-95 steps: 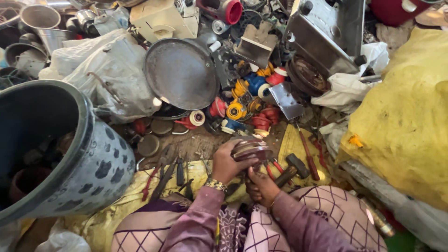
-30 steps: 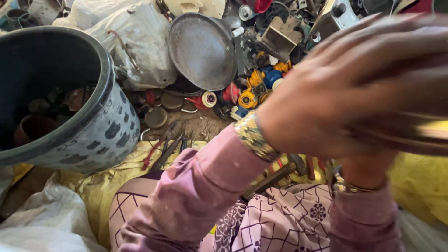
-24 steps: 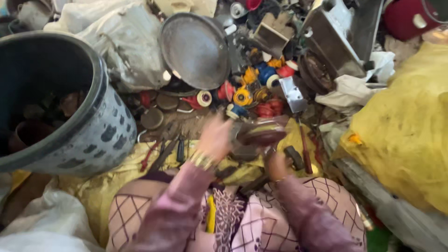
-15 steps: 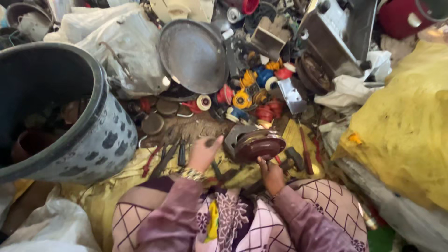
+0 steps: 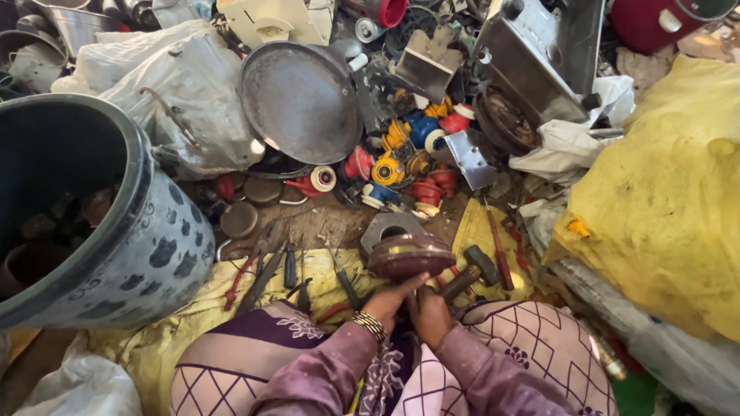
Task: The person sits on the floor and uses a hammer and a metal rod to strike and pry open a maroon-colored metal housing. They separate the housing into two pieces, then use a hammer to break apart a smaller internal component, inspecting the pieces throughout.
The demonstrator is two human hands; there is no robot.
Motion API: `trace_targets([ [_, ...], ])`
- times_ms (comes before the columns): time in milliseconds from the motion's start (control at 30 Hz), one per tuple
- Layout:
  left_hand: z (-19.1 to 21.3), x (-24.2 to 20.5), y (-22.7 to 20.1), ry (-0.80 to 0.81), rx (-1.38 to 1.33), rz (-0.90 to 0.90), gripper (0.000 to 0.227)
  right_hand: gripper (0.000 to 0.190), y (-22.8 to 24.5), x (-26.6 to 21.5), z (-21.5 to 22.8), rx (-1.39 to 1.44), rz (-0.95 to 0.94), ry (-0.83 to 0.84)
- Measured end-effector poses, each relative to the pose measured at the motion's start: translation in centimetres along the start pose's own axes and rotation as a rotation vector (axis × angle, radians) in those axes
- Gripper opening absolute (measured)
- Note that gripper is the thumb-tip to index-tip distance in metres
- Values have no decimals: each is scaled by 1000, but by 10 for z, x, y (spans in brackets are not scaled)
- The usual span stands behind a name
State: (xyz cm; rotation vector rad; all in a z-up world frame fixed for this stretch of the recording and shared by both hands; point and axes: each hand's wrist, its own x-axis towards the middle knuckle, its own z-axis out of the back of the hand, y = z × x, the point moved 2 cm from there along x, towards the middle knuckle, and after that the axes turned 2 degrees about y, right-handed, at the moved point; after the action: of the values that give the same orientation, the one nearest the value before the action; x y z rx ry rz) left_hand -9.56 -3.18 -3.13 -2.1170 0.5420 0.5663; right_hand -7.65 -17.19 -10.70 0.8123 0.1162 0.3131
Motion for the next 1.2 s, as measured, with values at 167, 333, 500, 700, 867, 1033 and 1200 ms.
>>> trace_targets([
  [167,13,11,-11,-105,96,73,59,29,43,10,28,85,72,45],
  [333,12,9,-11,33,-25,11,54,43,67,8,54,90,57,212],
  [500,2,-7,-18,-152,-95,-123,47,54,23,40,127,-26,-276,412],
  [700,5,-2,-12,-53,-125,-26,34,66,-48,52,90,871,-708,97],
  [867,29,29,-2,121,-140,223,22,61,-35,62,69,867,-397,129],
  [1033,44,56,21,131,-176,274,20,57,7,61,89,1354,-683,299],
  [1200,43,45,37,25,-16,132,23,43,39,48,102,1271,-611,205],
])
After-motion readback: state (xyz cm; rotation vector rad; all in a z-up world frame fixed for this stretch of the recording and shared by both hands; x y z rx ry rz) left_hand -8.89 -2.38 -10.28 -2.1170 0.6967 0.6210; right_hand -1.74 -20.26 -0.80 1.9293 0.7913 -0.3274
